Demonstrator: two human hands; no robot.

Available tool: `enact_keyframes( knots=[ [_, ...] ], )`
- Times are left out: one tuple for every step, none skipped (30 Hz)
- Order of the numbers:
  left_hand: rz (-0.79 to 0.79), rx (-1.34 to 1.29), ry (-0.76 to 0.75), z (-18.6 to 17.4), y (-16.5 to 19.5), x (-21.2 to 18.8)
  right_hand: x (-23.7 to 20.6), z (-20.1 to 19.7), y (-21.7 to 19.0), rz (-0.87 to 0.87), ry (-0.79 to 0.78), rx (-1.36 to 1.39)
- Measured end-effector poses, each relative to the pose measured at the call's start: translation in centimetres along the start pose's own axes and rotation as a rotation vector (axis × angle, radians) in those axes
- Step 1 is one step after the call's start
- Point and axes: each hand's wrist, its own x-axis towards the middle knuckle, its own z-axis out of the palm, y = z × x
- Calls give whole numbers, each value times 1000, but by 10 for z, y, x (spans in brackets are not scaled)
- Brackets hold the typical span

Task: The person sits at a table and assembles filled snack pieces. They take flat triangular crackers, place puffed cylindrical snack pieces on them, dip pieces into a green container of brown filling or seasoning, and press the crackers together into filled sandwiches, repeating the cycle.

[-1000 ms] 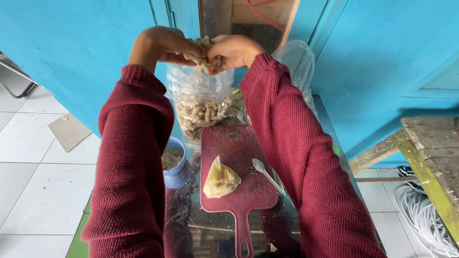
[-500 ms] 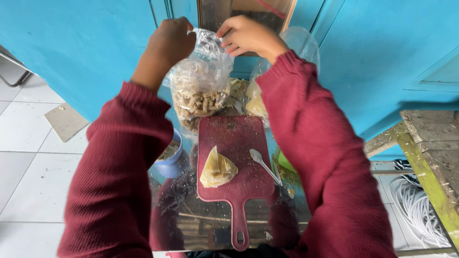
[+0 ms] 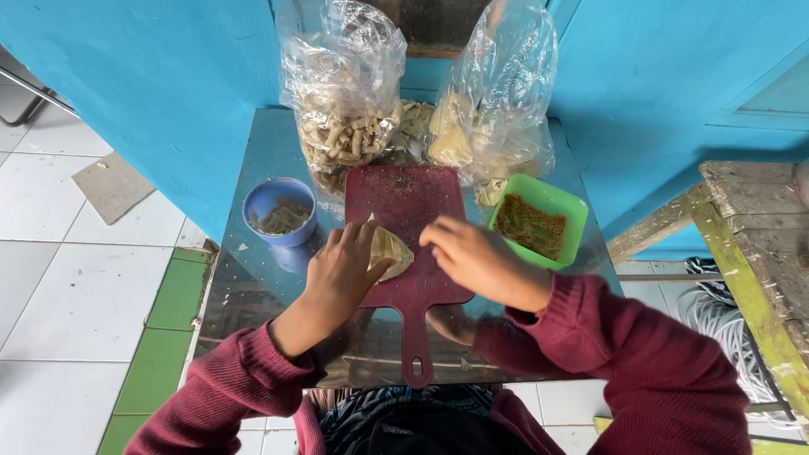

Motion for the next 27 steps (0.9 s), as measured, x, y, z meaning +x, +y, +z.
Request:
enact_keyframes(
  knots=[
    [2,-14,12,8,-2,-1,-7,11,-1,-8,-4,65],
    [0,-27,28,15,-5,-2,-10,21,0,-20,-8,128],
    [-34,-53,8,21,-9,1,-9,29,2,-106,53,157],
    [-66,-80,-14,27,-13,4,-7,36,4,-189,113,186],
    [-100,-108,-39,31,-17,8,-4,42,6,-270,171,217],
    [-82,-199,-75,34,-24,12,0,47,7,-218,132,250],
    [-67,-292,-110,34,-32,17,5,50,10,-167,90,281],
    [-54,-386,-145,35,-39,20,11,52,13,-116,44,313],
    [-82,-432,-161,35,-44,20,15,54,15,-155,58,331],
    [-110,-478,-177,35,-50,20,21,57,17,-194,72,349],
    [-136,-523,-189,35,-55,19,25,59,19,-236,86,364],
    [-138,-544,-170,34,-59,18,28,60,22,-154,31,412],
    [-141,-567,-154,34,-63,14,30,63,24,-70,-26,461],
    [-145,-591,-139,34,-66,12,31,66,27,17,-86,509],
    [-202,-592,-143,34,-67,10,31,69,29,15,-91,522],
    [-257,-591,-145,35,-69,10,32,72,32,12,-94,534],
    [-311,-588,-145,36,-72,11,34,76,34,7,-95,545],
    [-328,-659,-134,36,-75,11,35,80,36,8,-92,565],
    [-344,-730,-123,37,-76,10,36,84,38,9,-89,584],
    [-359,-801,-113,37,-78,10,38,88,40,11,-86,603],
    [-309,-780,-74,38,-81,10,40,92,40,14,-89,648],
    [-259,-760,-37,37,-83,10,42,97,39,19,-93,694],
    [-211,-739,-2,37,-83,8,43,101,38,24,-98,741],
    [-206,-709,12,37,-81,7,45,103,37,13,-92,748],
    [-201,-679,29,37,-78,5,46,105,35,-1,-88,755],
    [-195,-646,44,35,-76,4,48,105,33,-16,-82,763],
    [-192,-632,52,34,-72,4,46,103,31,-35,-86,712]
  ],
)
